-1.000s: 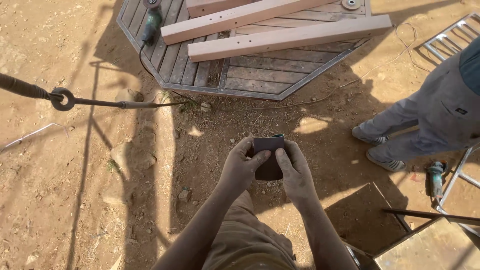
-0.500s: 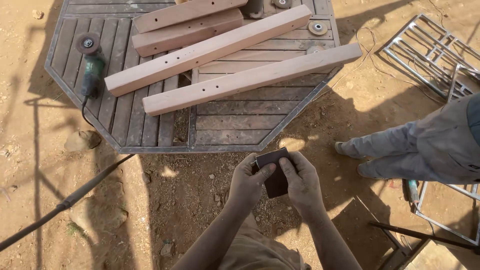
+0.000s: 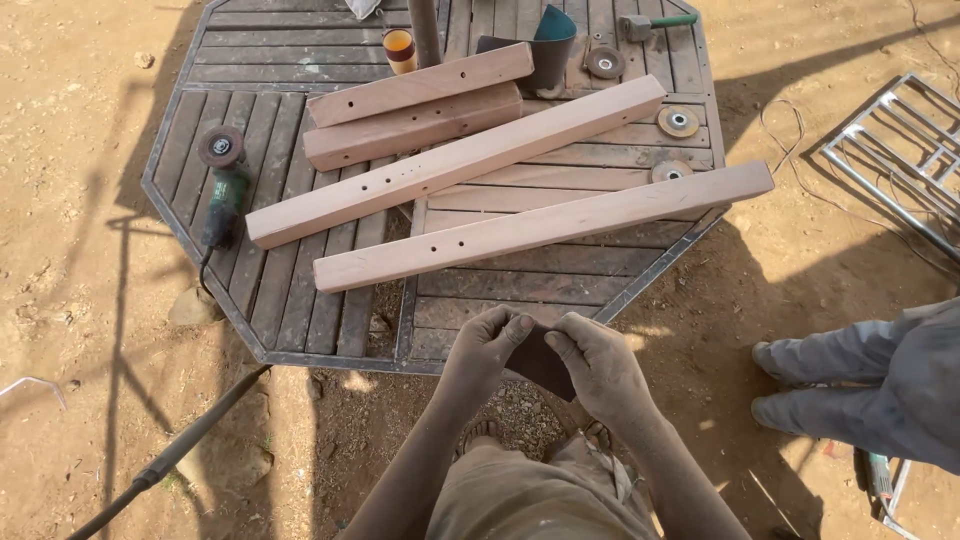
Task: Sanding a wooden plank by hand using a piece of sandpaper
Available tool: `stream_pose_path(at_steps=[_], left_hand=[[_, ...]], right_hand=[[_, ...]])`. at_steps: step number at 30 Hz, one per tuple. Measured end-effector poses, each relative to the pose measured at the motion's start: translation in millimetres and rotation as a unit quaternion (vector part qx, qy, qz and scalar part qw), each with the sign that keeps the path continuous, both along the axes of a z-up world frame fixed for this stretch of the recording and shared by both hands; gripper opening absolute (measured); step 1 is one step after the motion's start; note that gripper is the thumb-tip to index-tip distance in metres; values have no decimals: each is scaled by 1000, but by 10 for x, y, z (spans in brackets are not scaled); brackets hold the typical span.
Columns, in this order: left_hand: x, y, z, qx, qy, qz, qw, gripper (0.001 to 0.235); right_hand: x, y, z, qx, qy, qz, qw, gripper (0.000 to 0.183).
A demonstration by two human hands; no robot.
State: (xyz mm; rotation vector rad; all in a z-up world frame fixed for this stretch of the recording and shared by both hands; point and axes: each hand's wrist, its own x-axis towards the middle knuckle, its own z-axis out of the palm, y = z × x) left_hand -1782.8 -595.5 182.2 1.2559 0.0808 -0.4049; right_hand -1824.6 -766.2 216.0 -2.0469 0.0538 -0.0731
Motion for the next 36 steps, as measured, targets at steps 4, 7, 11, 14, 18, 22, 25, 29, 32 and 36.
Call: stream_pose_path(at_steps=[4, 7, 11, 14, 18, 22, 25, 29, 32, 36], left_hand=[[70, -121, -32, 91, -63, 19, 994, 30], [172, -434, -147, 38, -38, 63, 997, 36], [163, -830, 13, 139, -79, 98, 982, 48], [176, -1187, 118, 218, -88, 152, 960, 47], [281, -1515, 17, 252, -63, 220, 940, 46], [225, -1808, -146, 232, -29, 221, 947, 45], [287, -1809, -273, 190, -9, 168, 967, 39], [600, -1724, 102, 120, 36, 1, 992, 25], [856, -1613, -364, 139, 23, -103, 985, 22], [1123, -1585, -407, 181, 27, -121, 976, 18]], right_hand=[[119, -145, -92, 17, -36, 57, 998, 15], [229, -311, -1, 70, -18, 68, 995, 18], [348, -697, -260, 182, 54, 61, 980, 19], [351, -969, -203, 345, 122, 4, 931, 31], [367, -1194, -350, 452, 173, -101, 869, 35], [439, -1496, -666, 385, 188, -132, 894, 14], [539, -1617, -549, 377, 195, -135, 896, 16], [764, -1765, -992, 404, 198, -205, 869, 25], [917, -1742, -844, 272, 186, -193, 924, 29], [1094, -1684, -1124, 262, 181, -239, 917, 28]])
